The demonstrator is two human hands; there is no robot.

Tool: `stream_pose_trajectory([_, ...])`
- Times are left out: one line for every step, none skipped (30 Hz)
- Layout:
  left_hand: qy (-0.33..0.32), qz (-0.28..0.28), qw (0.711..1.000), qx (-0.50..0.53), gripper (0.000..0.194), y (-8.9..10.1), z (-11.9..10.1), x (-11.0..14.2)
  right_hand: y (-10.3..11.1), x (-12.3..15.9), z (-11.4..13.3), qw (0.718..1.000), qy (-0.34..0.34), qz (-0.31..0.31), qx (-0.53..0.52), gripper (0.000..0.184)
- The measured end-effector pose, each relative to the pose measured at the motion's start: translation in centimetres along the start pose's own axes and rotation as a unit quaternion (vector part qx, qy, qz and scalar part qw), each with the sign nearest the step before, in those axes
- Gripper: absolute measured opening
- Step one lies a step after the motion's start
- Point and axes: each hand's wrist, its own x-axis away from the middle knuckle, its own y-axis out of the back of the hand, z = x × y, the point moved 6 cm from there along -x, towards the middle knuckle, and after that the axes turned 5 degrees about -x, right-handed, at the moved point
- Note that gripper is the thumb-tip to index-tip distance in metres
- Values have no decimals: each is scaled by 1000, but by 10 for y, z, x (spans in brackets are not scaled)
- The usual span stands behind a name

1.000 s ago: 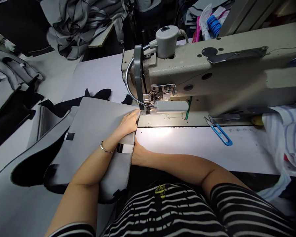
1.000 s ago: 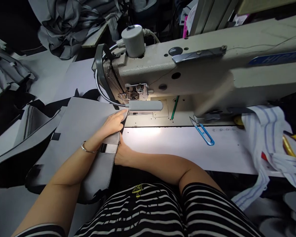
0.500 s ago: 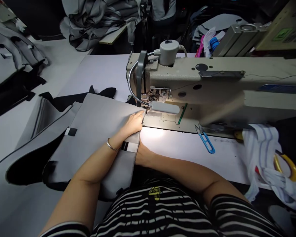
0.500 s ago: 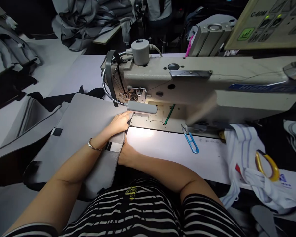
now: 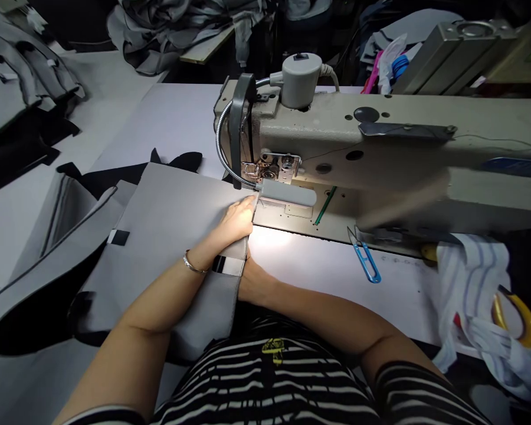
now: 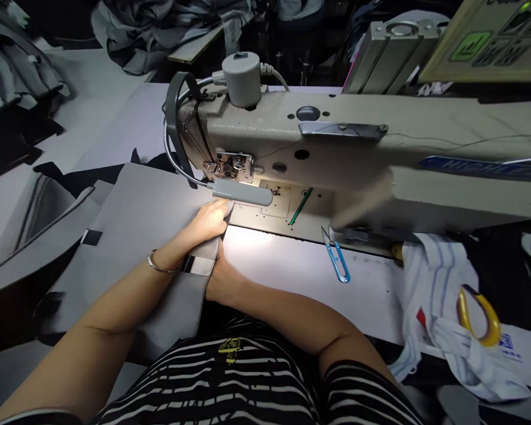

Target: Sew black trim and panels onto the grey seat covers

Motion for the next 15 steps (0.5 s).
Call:
stream_pose_trajectory([-1, 0, 1000, 0, 45, 0, 0, 0, 1, 1, 1, 1000, 7, -3, 9, 21])
stream_pose_trajectory([-1, 0, 1000, 1, 44, -1, 0, 0, 1, 1, 2, 1000, 12, -5, 17, 21])
stream_pose_trajectory([-2, 0, 1000, 2, 43, -2, -1, 0, 2, 1, 3, 1000, 16, -5, 23, 21])
stream_pose_trajectory([-2, 0, 1000, 2, 41, -3, -1, 0, 3, 1, 3, 999, 19, -3, 26, 22])
stream_pose_trajectory([-2, -2, 1000, 1, 40, -4, -1, -1, 4, 1, 3, 999, 20, 0, 27, 22])
stream_pose_trajectory([-2, -5, 1000, -3, 39, -4, -2, -1, 5, 0, 3, 999, 21, 3, 27, 22])
stream_pose_trajectory([-1, -8, 1000, -8, 38, -5, -2, -1, 6, 0, 2, 999, 19, 8, 28, 23])
stream_pose_trajectory([0, -12, 1000, -14, 37, -6, -2, -2, 7, -1, 2, 999, 17, 15, 29, 23])
stream_pose_trajectory([2, -15, 1000, -20, 36, -7, -3, -2, 8, -2, 0, 999, 11, 20, 31, 23])
stream_pose_trajectory([4, -18, 1000, -23, 35, -8, -3, -1, 10, -2, 0, 999, 5, 25, 35, 24])
stream_pose_trajectory([3, -20, 1000, -24, 34, -9, -4, -1, 12, -3, -1, 999, -1, 29, 39, 25])
stream_pose_trajectory([0, -21, 999, -24, 33, -9, -6, 1, 13, -4, -1, 999, -4, 31, 43, 25])
stream_pose_trajectory([-3, -22, 1000, -23, 33, -9, -7, 2, 14, -4, -1, 998, -3, 33, 45, 25])
stream_pose_trajectory([-7, -22, 999, -22, 32, -9, -9, 4, 15, -3, 0, 998, 2, 32, 47, 25])
stream_pose_trajectory([-9, -21, 999, -23, 32, -9, -10, 6, 15, -3, 2, 998, 10, 32, 50, 24])
